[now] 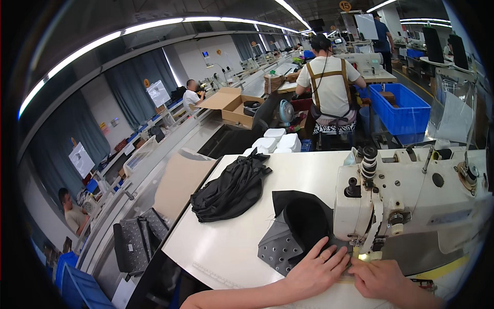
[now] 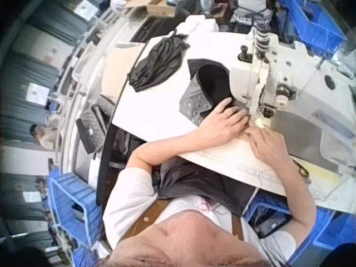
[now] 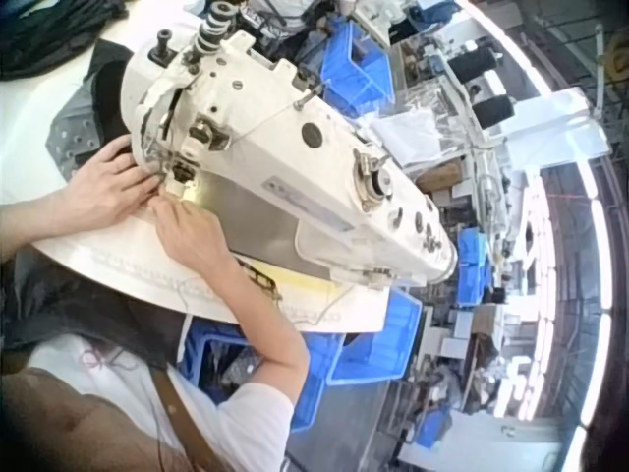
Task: The person takes a shoe component from a plastic crate, aligns it with fabric pieces by hand, and stitches them together using a sewing machine.
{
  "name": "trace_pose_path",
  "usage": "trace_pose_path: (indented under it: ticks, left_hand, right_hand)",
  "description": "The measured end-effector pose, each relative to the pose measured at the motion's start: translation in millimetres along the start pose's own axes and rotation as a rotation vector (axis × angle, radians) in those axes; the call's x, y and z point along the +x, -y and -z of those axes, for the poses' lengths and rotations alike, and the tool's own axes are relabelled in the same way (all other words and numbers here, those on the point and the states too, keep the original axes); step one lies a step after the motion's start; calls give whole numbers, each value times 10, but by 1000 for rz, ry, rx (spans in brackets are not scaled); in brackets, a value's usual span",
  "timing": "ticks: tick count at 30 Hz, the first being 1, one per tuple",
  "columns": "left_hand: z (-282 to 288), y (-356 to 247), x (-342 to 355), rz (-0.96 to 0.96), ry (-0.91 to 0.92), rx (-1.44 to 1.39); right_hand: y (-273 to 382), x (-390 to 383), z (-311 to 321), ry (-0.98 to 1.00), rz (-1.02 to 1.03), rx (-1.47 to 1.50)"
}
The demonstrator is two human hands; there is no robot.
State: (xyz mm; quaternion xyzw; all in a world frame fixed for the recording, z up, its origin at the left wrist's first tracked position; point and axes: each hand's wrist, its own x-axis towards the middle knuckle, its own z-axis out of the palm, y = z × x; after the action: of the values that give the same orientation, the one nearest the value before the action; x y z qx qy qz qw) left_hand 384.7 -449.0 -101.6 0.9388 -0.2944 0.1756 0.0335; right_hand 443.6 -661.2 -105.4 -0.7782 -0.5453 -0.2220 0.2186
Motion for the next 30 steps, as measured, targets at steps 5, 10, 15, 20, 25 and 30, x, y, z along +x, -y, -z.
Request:
trace_pose_path:
  ticks: [5,10,15,20,25,30]
  left_hand:
    - [57,50,65,-19,-48,44]
    - [43,107,51,-5,-63,34]
    - [72,122,171,-34,-34,21]
    - [103,148,197,-45,-65,51]
    - [27,208,198,-27,-92,56]
    - [-15,266,180,-51,-181,26]
  right_hand:
    - [-37,-72,-33,71,-47,-35]
    - [-45,13,-74,39,22,-75]
    - [-49,-31,-30,42,-1,-116]
    - [-32,-13,-15,60,-17,-146]
    - [-102,-55,-178,59,-27,-89]
    - [-94,-45,-118,27,-32,-126]
